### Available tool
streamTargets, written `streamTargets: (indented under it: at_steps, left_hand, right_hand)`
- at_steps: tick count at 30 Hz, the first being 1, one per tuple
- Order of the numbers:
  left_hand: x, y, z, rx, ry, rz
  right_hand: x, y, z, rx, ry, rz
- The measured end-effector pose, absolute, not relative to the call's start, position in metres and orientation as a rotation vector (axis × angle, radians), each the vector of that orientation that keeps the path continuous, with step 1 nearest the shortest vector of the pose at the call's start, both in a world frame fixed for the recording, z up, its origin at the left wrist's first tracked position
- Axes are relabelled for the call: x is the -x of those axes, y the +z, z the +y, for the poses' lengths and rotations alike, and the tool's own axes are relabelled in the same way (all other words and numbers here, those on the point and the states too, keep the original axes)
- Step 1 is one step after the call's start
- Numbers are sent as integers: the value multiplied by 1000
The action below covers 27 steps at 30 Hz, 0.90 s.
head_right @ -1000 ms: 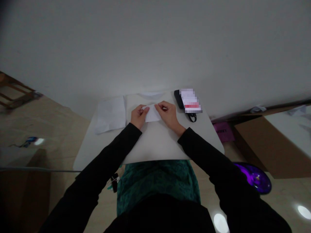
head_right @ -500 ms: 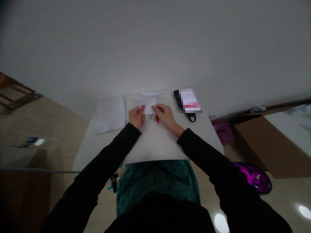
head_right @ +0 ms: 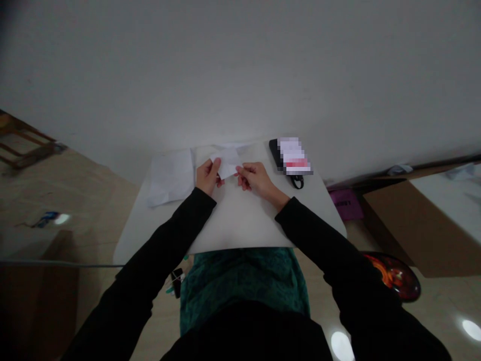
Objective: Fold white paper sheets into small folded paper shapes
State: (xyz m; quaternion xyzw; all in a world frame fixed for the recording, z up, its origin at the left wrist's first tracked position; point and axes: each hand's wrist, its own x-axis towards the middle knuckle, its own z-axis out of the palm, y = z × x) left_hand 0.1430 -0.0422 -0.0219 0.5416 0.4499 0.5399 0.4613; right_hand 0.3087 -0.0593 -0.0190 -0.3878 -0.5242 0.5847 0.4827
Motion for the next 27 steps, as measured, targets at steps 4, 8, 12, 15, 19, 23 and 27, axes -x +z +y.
streamTargets:
  at_steps: [4, 8, 12, 15, 19, 23, 27]
  left_hand:
    - [-139, -25, -40, -1385, 1288, 1173]
    - [-141, -29, -43, -1581, 1163, 1106]
    - [-144, -30, -44, -1699, 1260, 1124]
    - [-144, -30, -43, -1683, 1391, 1192]
    - [-142, -28, -42, -1730, 1506, 1178]
    - [-140, -24, -43, -1818, 1448, 1161]
    - [-142, -21, -47, -1769, 1442, 1172]
  right_hand:
    - [-310, -25, -56, 1013, 1366, -1420]
    - [-308, -28, -55, 992, 928, -1417]
    - [-309, -23, -56, 1018, 871, -1395]
    - [-313, -19, -56, 1013, 927, -1425]
    - [-316, -18, -54, 1011, 1040, -1470]
    - [-315, -17, -55, 1035, 940, -1467]
    - [-313, -16, -58, 1060, 888, -1436]
